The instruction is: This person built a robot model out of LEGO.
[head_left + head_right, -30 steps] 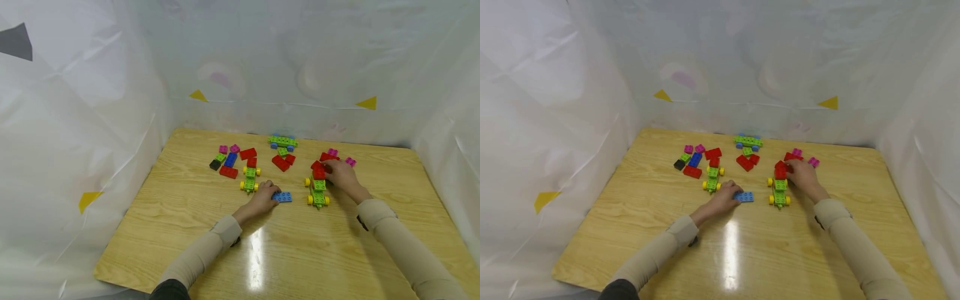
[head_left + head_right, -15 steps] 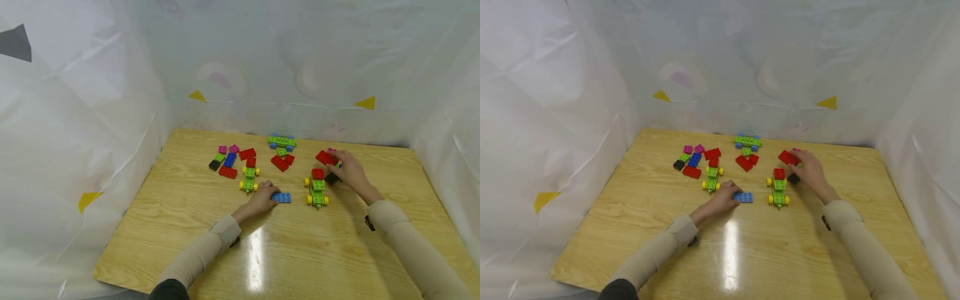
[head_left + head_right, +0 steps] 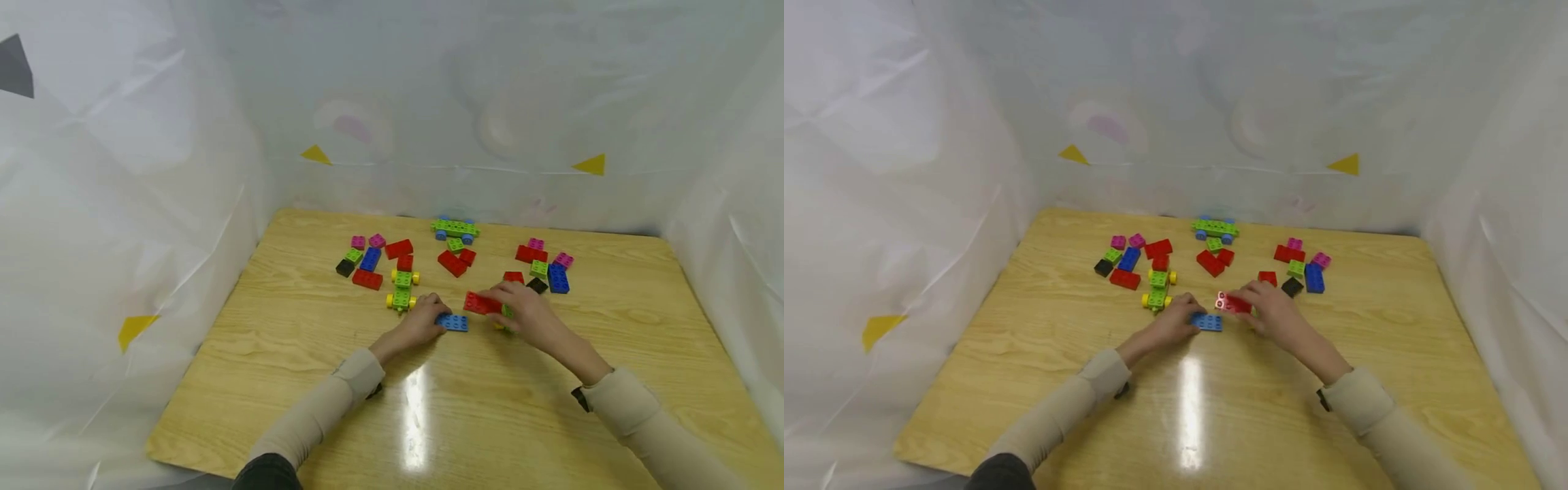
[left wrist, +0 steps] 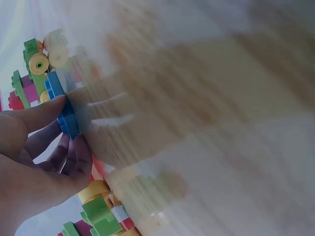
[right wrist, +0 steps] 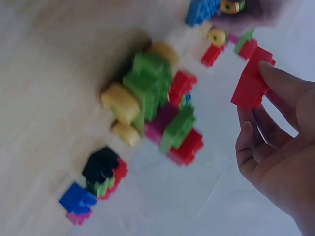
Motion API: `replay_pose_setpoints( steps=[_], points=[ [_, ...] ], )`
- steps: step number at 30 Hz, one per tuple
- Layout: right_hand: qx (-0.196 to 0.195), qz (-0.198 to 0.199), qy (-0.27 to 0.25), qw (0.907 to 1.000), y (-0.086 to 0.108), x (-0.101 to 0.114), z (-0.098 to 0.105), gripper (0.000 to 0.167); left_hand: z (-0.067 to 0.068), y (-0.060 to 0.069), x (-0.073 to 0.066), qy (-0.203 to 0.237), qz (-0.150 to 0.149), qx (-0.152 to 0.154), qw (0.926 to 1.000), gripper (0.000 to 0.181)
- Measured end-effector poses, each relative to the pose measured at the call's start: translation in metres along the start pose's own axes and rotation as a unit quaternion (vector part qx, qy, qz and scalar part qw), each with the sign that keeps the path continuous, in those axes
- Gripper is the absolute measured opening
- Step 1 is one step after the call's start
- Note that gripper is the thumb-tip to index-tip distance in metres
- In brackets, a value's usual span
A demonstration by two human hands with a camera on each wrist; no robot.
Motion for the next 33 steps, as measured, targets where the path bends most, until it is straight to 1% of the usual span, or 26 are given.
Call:
replay_pose_setpoints(
  steps=[2,5,8,13,19,24,28,33],
  points=[
    [0.022,0.001,-0.002,0.9997,0.002,0.005,-0.013,0.044,0.001,0.0,-0.001,-0.003,-0.002,0.0,1.0,0.032],
    [0.051,-0.023,-0.009,0.9984,0.007,0.005,-0.03,0.04,0.001,0.002,-0.001,-0.004,-0.001,0.005,1.0,0.033],
    [0.062,-0.032,-0.023,0.9973,0.01,0.006,-0.042,0.039,0.0,0.004,0.0,-0.004,0.003,0.011,0.9999,0.034],
    [0.082,-0.044,-0.046,0.9946,0.01,0.004,-0.054,0.041,0.001,0.006,0.001,-0.006,0.004,0.008,0.9999,0.033],
    [0.116,-0.069,-0.045,0.9899,0.005,0.001,-0.061,0.04,0.003,0.006,0.0,-0.011,-0.004,0.0,0.9999,0.034],
    [0.13,-0.068,-0.033,0.9886,0.003,0.0,-0.062,0.04,0.004,0.006,-0.001,-0.007,-0.008,-0.001,0.9999,0.034],
    [0.129,-0.063,-0.022,0.9894,0.002,0.0,-0.063,0.04,0.005,0.006,0.0,-0.008,-0.007,-0.005,0.9999,0.034],
    [0.113,-0.07,-0.016,0.9911,0.002,0.001,-0.064,0.036,0.004,0.005,0.001,-0.01,-0.005,-0.003,0.9999,0.034]
  ],
)
Point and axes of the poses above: each hand's wrist, its own y-axis away from the middle knuckle, its own z-axis out of the back of the hand, x = y × z, the point moved 7 cm from there along -y, towards the middle knuckle, and after that the axes turned 8 degrees about z, right-handed, at the moved point
